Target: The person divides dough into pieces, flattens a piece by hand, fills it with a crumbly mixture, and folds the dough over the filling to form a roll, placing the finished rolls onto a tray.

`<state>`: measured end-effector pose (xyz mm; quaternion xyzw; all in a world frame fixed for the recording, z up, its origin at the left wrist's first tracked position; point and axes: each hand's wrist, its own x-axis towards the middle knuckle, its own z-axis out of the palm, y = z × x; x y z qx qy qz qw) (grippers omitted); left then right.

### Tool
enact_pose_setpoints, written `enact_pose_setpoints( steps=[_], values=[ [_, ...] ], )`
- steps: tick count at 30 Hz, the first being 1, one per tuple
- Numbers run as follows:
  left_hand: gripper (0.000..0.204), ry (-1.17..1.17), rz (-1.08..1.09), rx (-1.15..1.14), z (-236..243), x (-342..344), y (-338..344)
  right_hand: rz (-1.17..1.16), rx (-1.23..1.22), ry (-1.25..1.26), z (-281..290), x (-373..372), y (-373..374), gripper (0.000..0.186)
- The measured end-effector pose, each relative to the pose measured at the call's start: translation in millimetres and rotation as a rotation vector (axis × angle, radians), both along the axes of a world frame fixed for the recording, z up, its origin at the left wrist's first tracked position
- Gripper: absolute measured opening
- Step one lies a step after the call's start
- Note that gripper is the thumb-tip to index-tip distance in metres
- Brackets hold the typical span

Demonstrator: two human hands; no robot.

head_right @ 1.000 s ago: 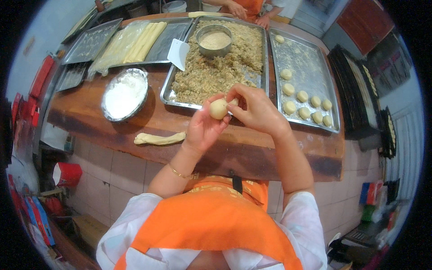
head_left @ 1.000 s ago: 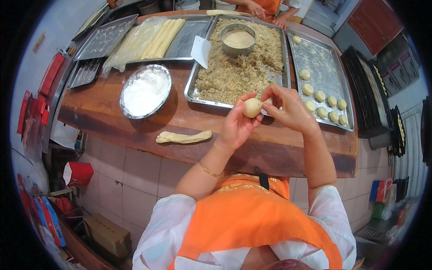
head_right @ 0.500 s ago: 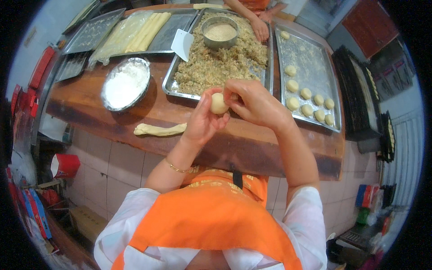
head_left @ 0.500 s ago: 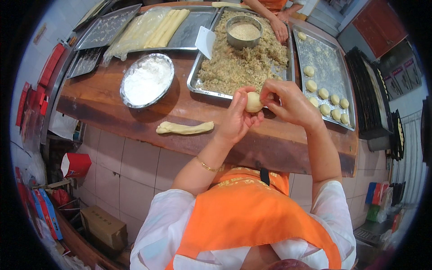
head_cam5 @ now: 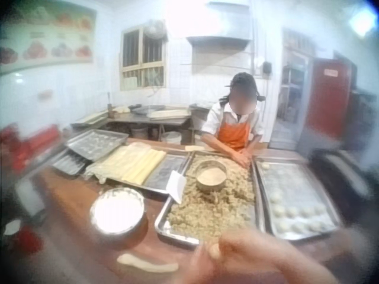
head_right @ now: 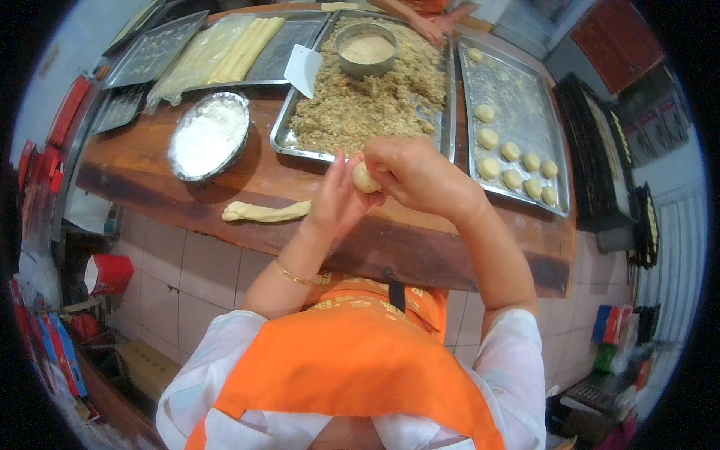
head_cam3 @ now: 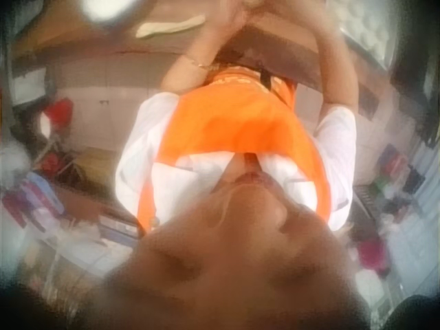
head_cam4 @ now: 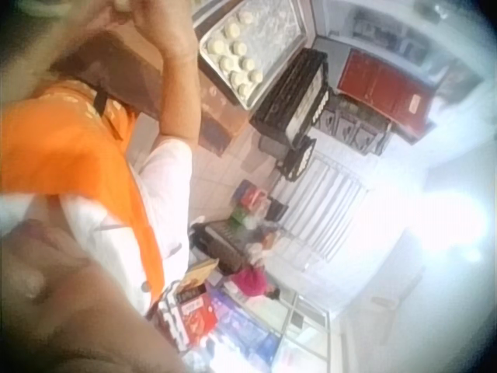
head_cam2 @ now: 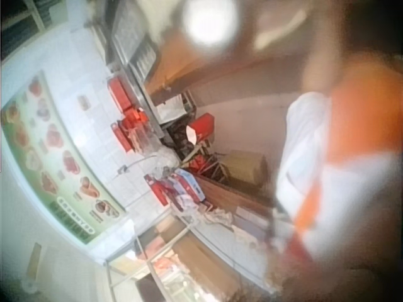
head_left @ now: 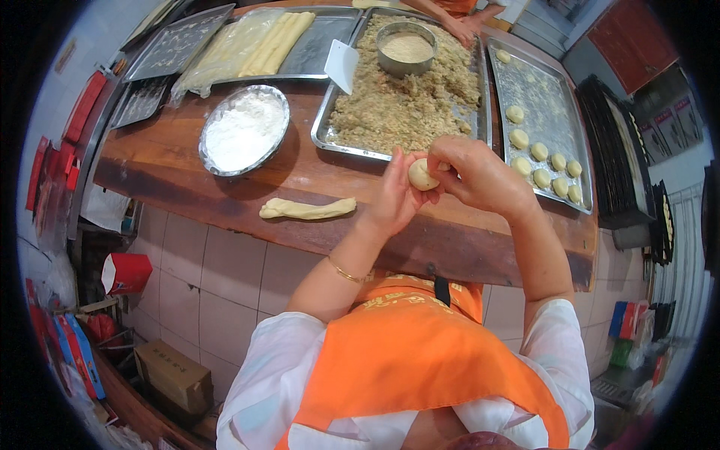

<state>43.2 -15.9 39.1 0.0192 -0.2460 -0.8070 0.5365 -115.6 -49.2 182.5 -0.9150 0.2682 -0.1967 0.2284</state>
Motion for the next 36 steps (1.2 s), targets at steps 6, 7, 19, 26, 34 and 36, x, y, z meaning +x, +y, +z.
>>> enact_pose_setpoints(
  steps=[6,7,19,26,34,36],
  values=[
    [0.050,-0.616,0.052,-0.171,31,19,18,0.056,-0.048,0.015,2,-5,6,0.013],
    [0.052,-0.638,0.056,-0.164,31,19,19,0.059,-0.046,0.027,2,-5,6,0.014],
    [0.044,-1.099,-0.039,-0.517,-30,40,32,0.278,-0.030,0.096,-81,-10,44,0.012],
    [0.052,-1.323,0.091,-0.869,-50,48,38,-0.320,0.619,-0.576,-187,-43,56,0.029],
    [0.049,-1.336,0.132,-0.411,-42,24,37,-0.613,0.064,-0.270,-179,-59,92,0.034],
    [0.050,-1.474,0.303,-0.374,-44,5,32,-0.636,0.086,-0.326,-181,-60,93,0.034]
  ],
)
